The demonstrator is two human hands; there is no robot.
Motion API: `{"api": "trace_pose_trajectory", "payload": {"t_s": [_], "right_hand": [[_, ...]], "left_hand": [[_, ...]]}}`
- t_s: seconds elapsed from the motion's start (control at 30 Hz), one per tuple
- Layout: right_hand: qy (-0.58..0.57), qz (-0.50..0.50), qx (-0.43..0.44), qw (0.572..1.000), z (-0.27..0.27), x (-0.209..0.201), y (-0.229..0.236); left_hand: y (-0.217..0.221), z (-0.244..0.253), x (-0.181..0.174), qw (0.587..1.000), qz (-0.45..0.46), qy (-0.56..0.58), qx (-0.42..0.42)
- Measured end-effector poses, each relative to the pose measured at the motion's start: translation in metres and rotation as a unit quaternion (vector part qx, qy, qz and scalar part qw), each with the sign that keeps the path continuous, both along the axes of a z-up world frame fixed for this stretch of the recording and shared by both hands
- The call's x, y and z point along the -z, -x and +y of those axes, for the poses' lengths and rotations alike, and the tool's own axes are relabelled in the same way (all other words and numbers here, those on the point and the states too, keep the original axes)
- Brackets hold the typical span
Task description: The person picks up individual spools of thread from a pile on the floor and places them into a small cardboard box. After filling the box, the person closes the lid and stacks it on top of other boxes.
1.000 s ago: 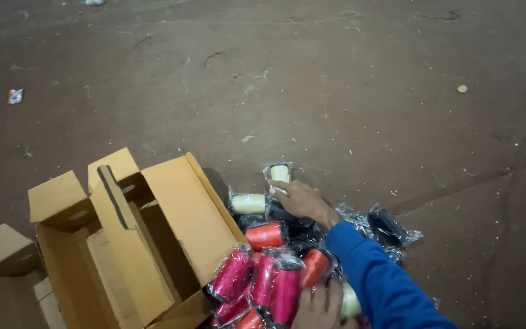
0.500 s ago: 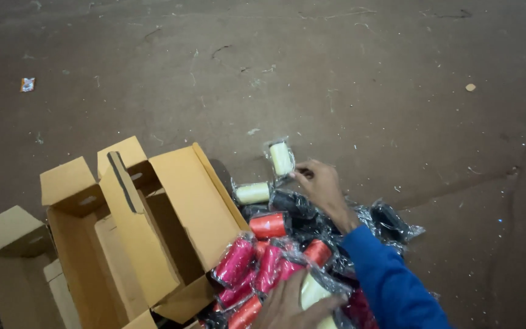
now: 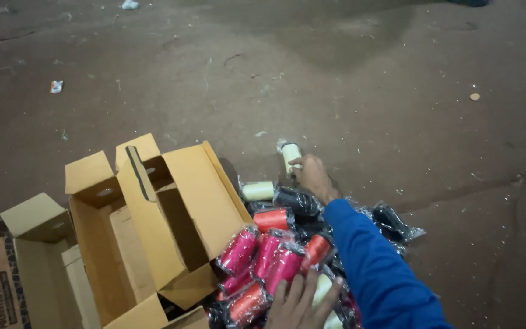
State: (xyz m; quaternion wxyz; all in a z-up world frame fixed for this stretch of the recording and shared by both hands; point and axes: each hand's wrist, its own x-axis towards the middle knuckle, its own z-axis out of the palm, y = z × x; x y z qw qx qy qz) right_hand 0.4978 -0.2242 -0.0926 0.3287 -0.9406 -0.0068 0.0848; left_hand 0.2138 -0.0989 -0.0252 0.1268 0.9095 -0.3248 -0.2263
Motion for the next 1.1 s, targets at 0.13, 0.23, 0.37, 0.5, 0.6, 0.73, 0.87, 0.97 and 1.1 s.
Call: {"api": "trace_pose_trajectory", "payload": {"t_s": [0.13,0.23,0.37,0.5,0.6,0.73,0.87,0.97,1.1], "right_hand": [[-0.025,-0.073,0.044,0.996,-0.013,0.027,-0.004],[-0.033,-0.074,0.038,0.996,-0.02,0.027,0.001],[-0.053,-0.05,0.055,0.996,-0.032,0.019,0.013],[-0.129,-0.048,0.111,0.984,-0.037,-0.028,0.039],[-0.209,-0.02,0.141,0.967,-0.052,-0.066,0.069],[-0.243,-0.024,0.116,0.963,-0.076,-0.108,0.131],[-0.316,0.009,0.105,0.943,-0.109,-0.077,0.179],[-0.338,0.032,0.098,0.935,-0.118,-0.062,0.207],[-0.346,0.095,0.066,0.931,-0.126,-0.038,0.228]], "left_hand": [[0.013,-0.002,0.041,0.993,-0.118,0.013,-0.015],[0.008,-0.002,0.025,0.996,-0.088,-0.004,-0.004],[0.012,-0.002,0.044,0.983,-0.181,0.009,-0.016],[0.012,0.003,0.027,0.983,-0.179,0.027,-0.019],[-0.023,0.006,-0.067,0.999,0.019,-0.001,-0.034],[-0.098,0.017,-0.167,0.958,0.09,0.053,-0.266],[-0.191,0.066,0.03,0.903,-0.387,0.03,-0.183],[-0.234,0.069,0.082,0.937,-0.277,-0.129,-0.171],[-0.26,0.053,0.104,0.946,-0.172,-0.208,-0.18]]}}
